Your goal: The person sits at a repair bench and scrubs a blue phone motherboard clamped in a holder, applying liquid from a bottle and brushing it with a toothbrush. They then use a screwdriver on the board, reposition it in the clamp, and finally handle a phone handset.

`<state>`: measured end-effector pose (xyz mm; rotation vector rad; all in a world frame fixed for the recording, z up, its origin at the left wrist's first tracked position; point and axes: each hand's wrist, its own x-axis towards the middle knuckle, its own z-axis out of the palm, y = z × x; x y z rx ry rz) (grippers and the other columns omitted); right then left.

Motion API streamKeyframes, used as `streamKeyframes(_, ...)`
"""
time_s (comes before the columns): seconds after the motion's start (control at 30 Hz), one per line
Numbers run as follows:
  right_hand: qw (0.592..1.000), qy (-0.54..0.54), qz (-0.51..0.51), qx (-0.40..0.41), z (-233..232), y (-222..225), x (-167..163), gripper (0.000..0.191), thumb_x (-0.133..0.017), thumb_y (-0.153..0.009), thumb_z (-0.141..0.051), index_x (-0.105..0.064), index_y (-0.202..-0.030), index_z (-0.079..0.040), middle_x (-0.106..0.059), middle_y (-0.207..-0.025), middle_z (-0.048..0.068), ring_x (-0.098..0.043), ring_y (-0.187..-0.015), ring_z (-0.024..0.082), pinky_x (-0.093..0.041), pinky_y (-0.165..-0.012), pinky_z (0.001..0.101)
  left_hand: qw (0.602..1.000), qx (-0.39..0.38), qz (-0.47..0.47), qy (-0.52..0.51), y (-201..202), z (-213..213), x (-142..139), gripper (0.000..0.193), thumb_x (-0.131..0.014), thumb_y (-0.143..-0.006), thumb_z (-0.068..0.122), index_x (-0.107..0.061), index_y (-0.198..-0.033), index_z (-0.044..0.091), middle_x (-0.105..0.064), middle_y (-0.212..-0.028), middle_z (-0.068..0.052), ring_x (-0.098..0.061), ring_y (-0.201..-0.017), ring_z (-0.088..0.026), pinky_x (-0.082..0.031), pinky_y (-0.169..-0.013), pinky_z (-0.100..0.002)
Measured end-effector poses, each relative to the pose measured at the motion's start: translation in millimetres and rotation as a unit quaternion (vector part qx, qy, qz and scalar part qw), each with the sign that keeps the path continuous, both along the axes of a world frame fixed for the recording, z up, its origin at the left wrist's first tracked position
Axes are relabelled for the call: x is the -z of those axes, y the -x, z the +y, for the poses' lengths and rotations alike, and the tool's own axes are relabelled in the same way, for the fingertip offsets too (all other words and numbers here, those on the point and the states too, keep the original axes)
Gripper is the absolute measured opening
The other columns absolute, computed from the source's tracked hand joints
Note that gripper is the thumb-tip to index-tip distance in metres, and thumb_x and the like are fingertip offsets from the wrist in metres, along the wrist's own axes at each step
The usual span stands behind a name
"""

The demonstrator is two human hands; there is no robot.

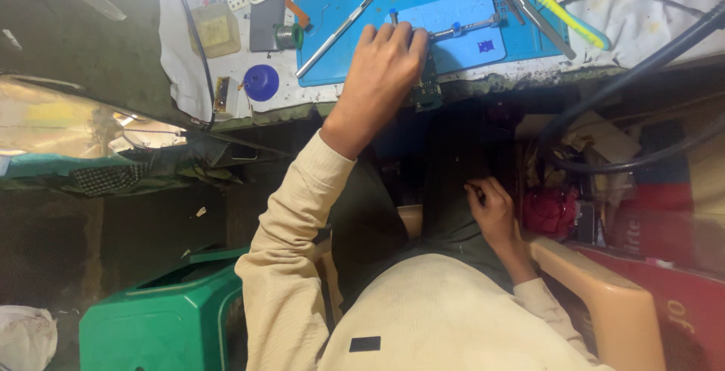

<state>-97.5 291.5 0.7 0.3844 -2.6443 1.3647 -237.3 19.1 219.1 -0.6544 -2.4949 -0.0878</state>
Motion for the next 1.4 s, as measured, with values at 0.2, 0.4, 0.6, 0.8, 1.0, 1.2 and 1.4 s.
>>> streamKeyframes(0.2,1.000,-0.002,0.004,0.013,-0.3,0.1,8.5,0.014,-0.074,-0.089,0.002,-0.071,-0.102,0.001,-0.067,-0.091,0.015,-0.068,-0.076,0.028,-0.052,-0.066,0.0366,0.997,-0.058,-0.018,-0.052,1.8,12.8,9.4,0.022,-0.065,-0.080,-0.004,-0.057,-0.100,0.001,-0.060,-0.090,-0.014,-0.061,-0.083,-0.030,-0.048,-0.073,-0.041)
streamKeyframes(0.4,1.000,-0.012,0.014,0.014,0.9,-0.3,10.3,0.014,-0.074,-0.089,0.001,-0.071,-0.103,0.000,-0.069,-0.095,0.015,-0.068,-0.078,0.027,-0.053,-0.065,0.0350,0.998,-0.018,-0.002,-0.066,-3.4,6.2,5.3,0.032,-0.066,-0.083,-0.004,-0.060,-0.115,-0.002,-0.058,-0.098,-0.013,-0.058,-0.092,-0.030,-0.046,-0.082,-0.041)
streamKeyframes(0.6,1.000,0.014,0.003,0.019,-2.4,-1.6,8.5,0.014,-0.075,-0.090,-0.001,-0.071,-0.104,0.001,-0.068,-0.093,0.013,-0.068,-0.074,0.023,-0.054,-0.065,0.0327,0.996,0.009,0.003,-0.090,-3.4,2.9,1.4,0.034,-0.068,-0.085,-0.002,-0.064,-0.118,-0.003,-0.056,-0.104,-0.015,-0.054,-0.096,-0.032,-0.045,-0.084,-0.042)
streamKeyframes(0.8,1.000,0.005,-0.012,0.014,-0.8,-1.8,3.3,0.015,-0.075,-0.090,-0.001,-0.072,-0.105,0.001,-0.069,-0.093,0.013,-0.068,-0.075,0.023,-0.054,-0.066,0.0324,0.962,0.032,-0.070,-0.263,-4.5,3.5,5.0,0.036,-0.063,-0.094,-0.009,-0.063,-0.129,-0.001,-0.060,-0.111,-0.016,-0.057,-0.102,-0.034,-0.050,-0.091,-0.042)
streamKeyframes(1.0,1.000,0.013,-0.007,0.012,-2.2,-2.0,-0.1,0.015,-0.075,-0.090,-0.001,-0.071,-0.104,0.001,-0.069,-0.094,0.013,-0.069,-0.077,0.024,-0.054,-0.066,0.0331,0.946,0.003,-0.055,-0.319,0.5,2.6,9.5,0.018,-0.071,-0.096,-0.002,-0.068,-0.113,0.005,-0.068,-0.105,-0.011,-0.064,-0.098,-0.032,-0.052,-0.087,-0.040)
streamKeyframes(1.2,1.000,0.010,0.000,0.016,-3.4,-1.3,-1.2,0.015,-0.075,-0.091,-0.001,-0.071,-0.105,0.001,-0.068,-0.094,0.013,-0.068,-0.075,0.023,-0.054,-0.066,0.0334,0.907,-0.019,-0.040,-0.418,2.3,3.2,6.8,0.010,-0.074,-0.094,0.001,-0.071,-0.103,0.005,-0.071,-0.096,-0.004,-0.065,-0.090,-0.024,-0.051,-0.081,-0.036)
streamKeyframes(1.4,1.000,0.008,-0.007,0.014,-3.8,-1.8,-2.1,0.014,-0.074,-0.091,0.000,-0.071,-0.105,0.001,-0.068,-0.092,0.012,-0.067,-0.074,0.022,-0.053,-0.064,0.0326,0.912,-0.014,-0.041,-0.407,-1.3,6.5,9.2,0.011,-0.071,-0.094,-0.004,-0.066,-0.102,0.002,-0.061,-0.094,-0.009,-0.064,-0.086,-0.024,-0.051,-0.079,-0.037)
